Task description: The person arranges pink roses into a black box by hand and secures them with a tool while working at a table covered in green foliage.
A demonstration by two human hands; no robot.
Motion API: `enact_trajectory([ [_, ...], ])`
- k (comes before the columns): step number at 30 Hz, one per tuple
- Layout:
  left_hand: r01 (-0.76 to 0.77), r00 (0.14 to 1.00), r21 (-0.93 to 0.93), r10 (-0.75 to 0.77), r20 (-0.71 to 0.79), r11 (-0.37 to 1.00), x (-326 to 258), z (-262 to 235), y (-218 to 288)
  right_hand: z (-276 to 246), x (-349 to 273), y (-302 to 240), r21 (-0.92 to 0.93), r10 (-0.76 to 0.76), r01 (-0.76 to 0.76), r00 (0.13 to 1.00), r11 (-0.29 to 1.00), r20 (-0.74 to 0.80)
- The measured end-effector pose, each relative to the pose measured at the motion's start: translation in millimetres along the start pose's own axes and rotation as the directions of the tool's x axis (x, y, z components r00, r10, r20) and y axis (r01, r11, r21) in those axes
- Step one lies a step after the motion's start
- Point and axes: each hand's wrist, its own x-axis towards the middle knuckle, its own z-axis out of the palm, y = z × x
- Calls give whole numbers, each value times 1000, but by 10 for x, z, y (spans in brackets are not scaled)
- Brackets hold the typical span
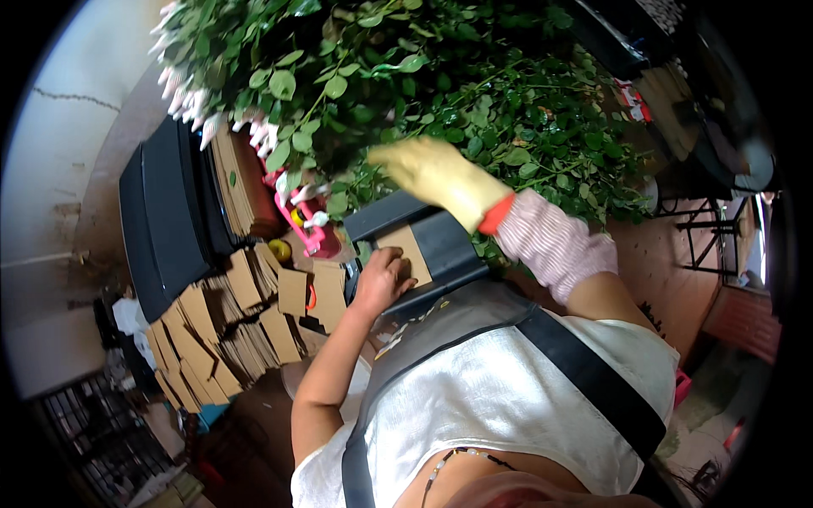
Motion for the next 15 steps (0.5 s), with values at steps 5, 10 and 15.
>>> enact_trajectory([
  [5, -16, 1000, -2, 16, -9, 1000, 15, 55, -23, 19, 184, 753, -674, 134, 62, 963, 736, 236],
  [10, 7, 1000, -1, -7, 4, 1000, 4, 87, -42, -184, 522, 1061, -803, 356, 10, 893, 596, 275],
  [15, 23, 1000, 10, -23, -21, 1000, -90, 79, -56, -408, 345, 1227, -813, -3, 51, 998, 579, 60],
])
